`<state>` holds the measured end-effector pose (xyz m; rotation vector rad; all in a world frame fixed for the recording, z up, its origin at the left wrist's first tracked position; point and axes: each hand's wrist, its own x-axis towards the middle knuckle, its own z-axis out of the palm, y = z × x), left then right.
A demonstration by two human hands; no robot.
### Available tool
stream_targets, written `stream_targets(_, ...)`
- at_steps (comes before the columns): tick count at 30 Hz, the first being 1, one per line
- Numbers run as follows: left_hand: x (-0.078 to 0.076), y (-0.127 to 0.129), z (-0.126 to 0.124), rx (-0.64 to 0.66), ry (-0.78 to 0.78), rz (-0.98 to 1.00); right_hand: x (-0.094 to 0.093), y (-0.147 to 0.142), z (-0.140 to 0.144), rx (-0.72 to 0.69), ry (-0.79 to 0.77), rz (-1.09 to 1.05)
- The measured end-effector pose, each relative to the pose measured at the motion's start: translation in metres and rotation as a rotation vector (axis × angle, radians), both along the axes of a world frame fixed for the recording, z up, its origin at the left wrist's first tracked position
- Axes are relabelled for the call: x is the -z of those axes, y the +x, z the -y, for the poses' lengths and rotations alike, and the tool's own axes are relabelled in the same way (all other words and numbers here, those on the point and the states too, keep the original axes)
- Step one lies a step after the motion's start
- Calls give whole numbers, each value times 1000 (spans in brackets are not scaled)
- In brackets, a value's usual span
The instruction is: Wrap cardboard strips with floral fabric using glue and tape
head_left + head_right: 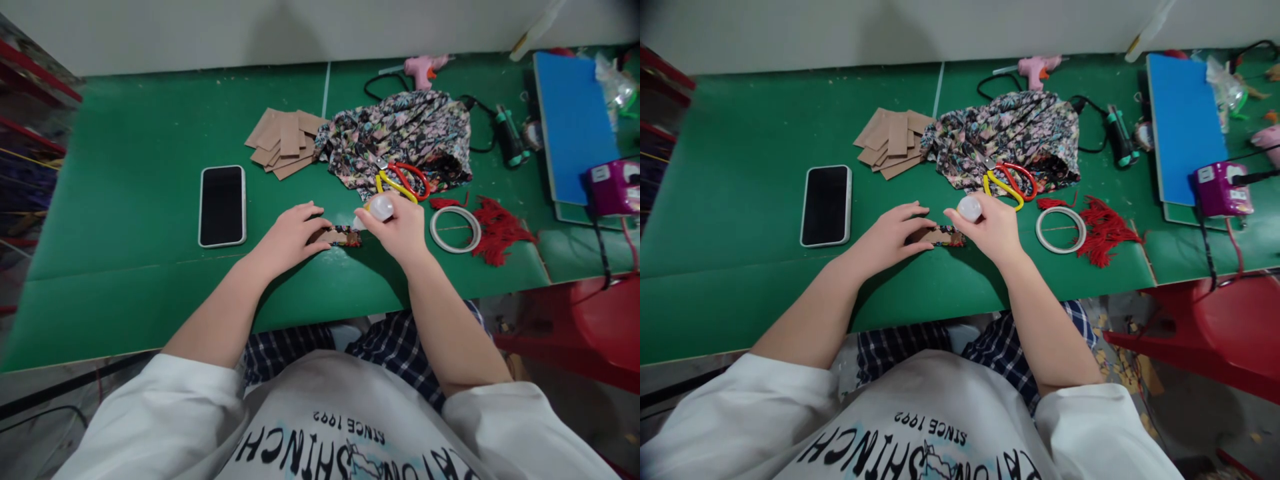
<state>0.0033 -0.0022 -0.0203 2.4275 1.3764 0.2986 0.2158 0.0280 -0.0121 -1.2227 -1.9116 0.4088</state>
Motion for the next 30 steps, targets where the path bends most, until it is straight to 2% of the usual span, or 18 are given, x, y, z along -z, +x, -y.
stream_targets(12,-1,0,0,6,2,-20,1,0,-1,65,-13,-4)
stream_targets(30,-1,0,0,-2,-14,18,0,2,0,37,-18,15)
